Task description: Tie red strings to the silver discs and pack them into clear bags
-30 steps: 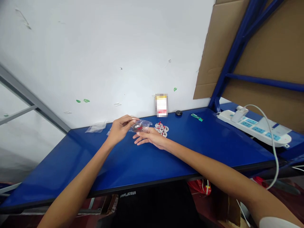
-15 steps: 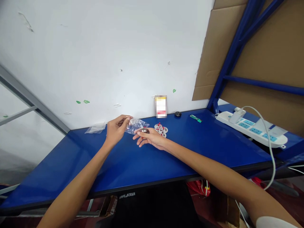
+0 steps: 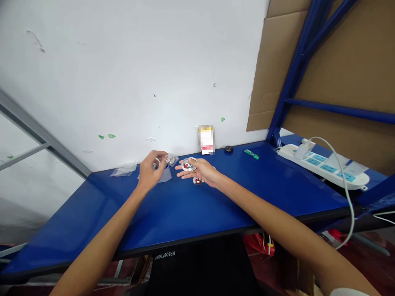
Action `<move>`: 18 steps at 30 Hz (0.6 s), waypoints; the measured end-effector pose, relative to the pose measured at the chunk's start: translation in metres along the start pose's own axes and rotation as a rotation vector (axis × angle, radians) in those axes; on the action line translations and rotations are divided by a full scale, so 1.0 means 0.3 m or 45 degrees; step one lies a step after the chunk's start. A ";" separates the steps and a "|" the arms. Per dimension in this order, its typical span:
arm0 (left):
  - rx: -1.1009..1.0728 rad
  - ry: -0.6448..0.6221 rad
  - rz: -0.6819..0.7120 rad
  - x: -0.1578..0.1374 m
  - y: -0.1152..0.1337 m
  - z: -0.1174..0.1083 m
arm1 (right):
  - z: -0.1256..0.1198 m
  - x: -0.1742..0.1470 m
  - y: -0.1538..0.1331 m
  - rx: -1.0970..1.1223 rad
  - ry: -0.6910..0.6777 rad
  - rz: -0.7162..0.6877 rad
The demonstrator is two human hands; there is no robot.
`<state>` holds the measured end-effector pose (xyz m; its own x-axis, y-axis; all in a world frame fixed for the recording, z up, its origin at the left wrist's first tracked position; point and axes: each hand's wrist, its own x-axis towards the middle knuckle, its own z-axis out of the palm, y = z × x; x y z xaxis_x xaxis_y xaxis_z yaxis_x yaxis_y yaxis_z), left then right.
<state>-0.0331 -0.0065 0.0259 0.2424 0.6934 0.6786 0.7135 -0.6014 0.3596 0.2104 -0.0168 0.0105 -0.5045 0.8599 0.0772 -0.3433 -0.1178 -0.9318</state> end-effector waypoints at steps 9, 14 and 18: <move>-0.286 -0.165 0.305 -0.060 0.080 0.107 | -0.022 0.008 0.003 -0.524 -0.021 0.046; -0.389 -0.105 0.106 -0.054 0.091 0.098 | -0.058 0.015 -0.026 -0.553 0.032 0.037; -0.372 -0.156 -0.025 -0.045 0.052 0.098 | -0.158 0.034 -0.075 -0.483 0.420 -0.124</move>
<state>-0.0059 -0.0137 0.0036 0.3204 0.7378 0.5941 0.5041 -0.6638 0.5525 0.2505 0.0184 0.0155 -0.1866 0.9761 0.1111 -0.0334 0.1067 -0.9937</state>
